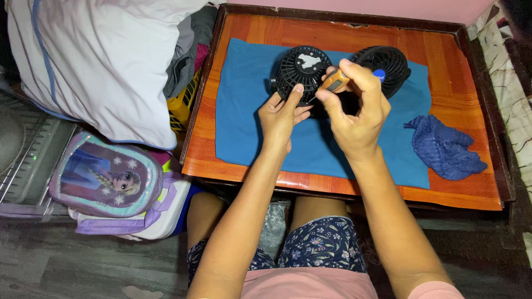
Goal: The person uses a screwdriver to remove screws from the front grilles of two small black fans on a table. They detach the grilles, set them aside, and continue unscrewing components from the fan bodies.
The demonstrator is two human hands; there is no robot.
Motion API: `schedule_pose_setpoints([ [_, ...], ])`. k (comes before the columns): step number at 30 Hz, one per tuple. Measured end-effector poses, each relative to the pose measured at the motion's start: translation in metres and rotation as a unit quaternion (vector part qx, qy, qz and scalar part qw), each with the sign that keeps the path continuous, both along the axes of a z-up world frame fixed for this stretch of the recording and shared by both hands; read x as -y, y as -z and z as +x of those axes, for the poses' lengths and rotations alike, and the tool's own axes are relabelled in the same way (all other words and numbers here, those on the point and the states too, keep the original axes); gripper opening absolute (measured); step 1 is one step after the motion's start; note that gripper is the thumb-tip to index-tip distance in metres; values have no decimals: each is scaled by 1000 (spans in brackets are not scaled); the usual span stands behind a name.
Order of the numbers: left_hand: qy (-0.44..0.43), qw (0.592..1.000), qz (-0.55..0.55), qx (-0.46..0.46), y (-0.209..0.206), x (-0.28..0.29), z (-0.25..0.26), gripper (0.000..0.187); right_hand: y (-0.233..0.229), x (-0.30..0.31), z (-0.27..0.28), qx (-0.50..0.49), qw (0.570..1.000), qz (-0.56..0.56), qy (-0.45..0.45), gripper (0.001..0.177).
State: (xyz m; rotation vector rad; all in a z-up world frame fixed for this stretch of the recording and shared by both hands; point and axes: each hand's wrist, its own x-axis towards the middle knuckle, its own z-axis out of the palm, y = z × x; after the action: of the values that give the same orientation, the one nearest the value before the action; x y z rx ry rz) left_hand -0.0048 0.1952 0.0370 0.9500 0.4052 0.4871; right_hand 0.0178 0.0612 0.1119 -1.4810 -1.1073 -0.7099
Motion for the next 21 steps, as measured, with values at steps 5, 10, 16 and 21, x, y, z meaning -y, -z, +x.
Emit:
schedule_pose_setpoints([
  [5,3,1000,-13,7,2,1,1,30,-13,1,-3,-1,998,9,56,45],
  [10,3,1000,-8,2,1,1,0,31,-20,2,-9,-129,988,23,-76,31],
  [16,-2,1000,-5,-2,3,0,0,31,-22,2,-8,-80,994,11,79,32],
  [21,2,1000,-11,3,4,1,1,31,-26,6,-16,-116,991,33,-56,28],
])
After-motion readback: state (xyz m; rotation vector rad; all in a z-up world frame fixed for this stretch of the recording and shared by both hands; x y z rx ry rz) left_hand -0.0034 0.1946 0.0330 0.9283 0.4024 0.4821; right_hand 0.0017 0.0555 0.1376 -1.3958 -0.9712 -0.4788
